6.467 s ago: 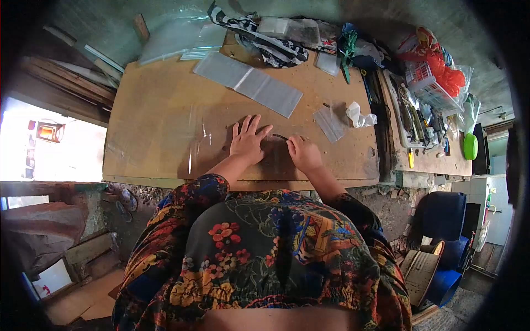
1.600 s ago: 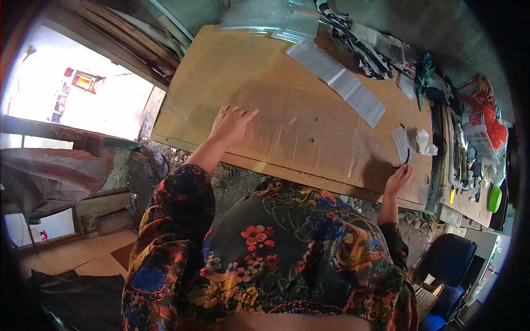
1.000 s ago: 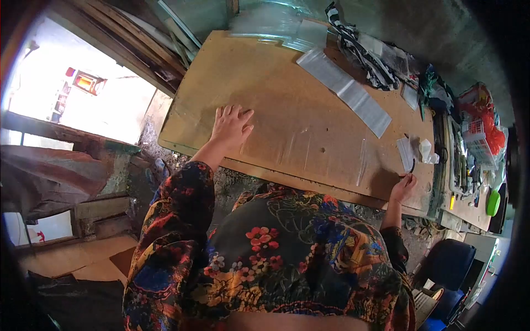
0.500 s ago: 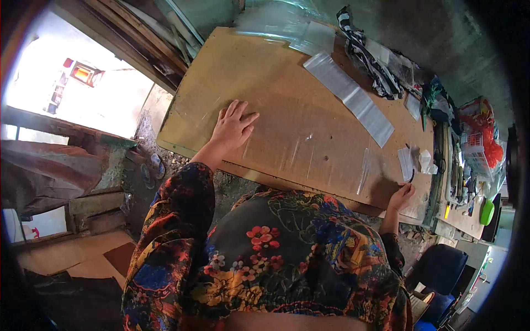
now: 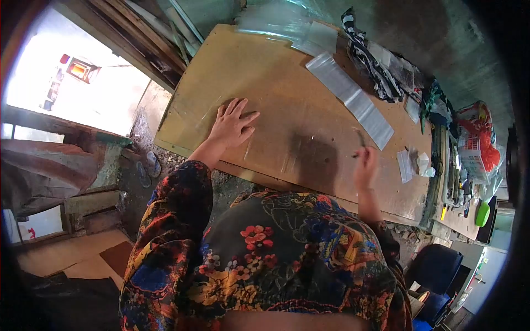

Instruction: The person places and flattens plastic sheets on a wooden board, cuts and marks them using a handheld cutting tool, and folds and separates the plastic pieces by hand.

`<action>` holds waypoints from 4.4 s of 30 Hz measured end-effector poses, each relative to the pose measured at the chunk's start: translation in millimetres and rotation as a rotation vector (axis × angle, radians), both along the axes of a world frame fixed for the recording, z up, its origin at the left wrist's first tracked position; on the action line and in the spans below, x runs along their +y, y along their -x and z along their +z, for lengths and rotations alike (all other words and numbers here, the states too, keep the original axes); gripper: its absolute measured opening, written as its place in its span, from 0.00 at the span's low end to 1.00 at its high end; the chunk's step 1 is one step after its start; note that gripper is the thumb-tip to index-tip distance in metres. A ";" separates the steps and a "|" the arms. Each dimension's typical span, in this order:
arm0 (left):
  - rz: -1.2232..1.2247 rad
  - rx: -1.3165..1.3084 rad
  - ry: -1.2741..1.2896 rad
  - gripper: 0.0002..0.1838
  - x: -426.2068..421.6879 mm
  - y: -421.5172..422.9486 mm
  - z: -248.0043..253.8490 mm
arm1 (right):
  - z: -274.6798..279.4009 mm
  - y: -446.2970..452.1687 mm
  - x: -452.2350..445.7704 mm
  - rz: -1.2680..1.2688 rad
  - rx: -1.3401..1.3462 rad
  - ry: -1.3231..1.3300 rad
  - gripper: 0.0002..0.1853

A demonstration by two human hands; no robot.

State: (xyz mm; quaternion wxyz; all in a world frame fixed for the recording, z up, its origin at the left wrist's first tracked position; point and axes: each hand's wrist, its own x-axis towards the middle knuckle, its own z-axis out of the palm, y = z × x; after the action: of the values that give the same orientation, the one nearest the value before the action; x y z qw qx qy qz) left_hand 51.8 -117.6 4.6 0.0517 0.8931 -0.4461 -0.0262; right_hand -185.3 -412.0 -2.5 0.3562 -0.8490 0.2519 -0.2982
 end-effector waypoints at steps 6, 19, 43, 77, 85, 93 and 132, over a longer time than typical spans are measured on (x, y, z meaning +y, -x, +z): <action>-0.018 -0.017 0.027 0.22 -0.3 0.8 1.8 | 27.0 -78.3 69.5 0.445 0.039 0.179 0.05; -0.014 -0.058 0.051 0.22 -0.9 -1.2 -4.8 | 9.4 -137.2 104.4 0.611 0.422 0.293 0.09; -0.018 -0.047 0.114 0.25 1.5 -0.4 -6.5 | 13.3 -70.9 72.2 0.127 -0.099 -0.287 0.05; -0.286 0.073 0.369 0.10 -47.0 91.3 -21.6 | -36.3 232.7 -159.7 -0.788 0.406 0.375 0.06; -0.230 -0.234 0.358 0.07 -79.5 99.6 11.7 | -36.4 242.7 -176.8 -0.693 0.359 0.359 0.06; -0.331 -0.046 0.416 0.05 -123.5 149.2 83.8 | 115.8 80.9 -50.2 0.225 0.096 0.525 0.27; 0.391 -0.018 0.114 0.08 37.1 -10.3 -0.1 | 8.5 -239.9 1.8 0.238 0.734 0.502 0.32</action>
State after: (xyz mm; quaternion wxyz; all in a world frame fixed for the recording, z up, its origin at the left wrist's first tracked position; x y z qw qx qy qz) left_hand 62.1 -80.5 4.6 0.1024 0.9585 -0.2655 0.0174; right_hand 54.7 -410.2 6.0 0.0583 -0.9815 0.1821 0.0133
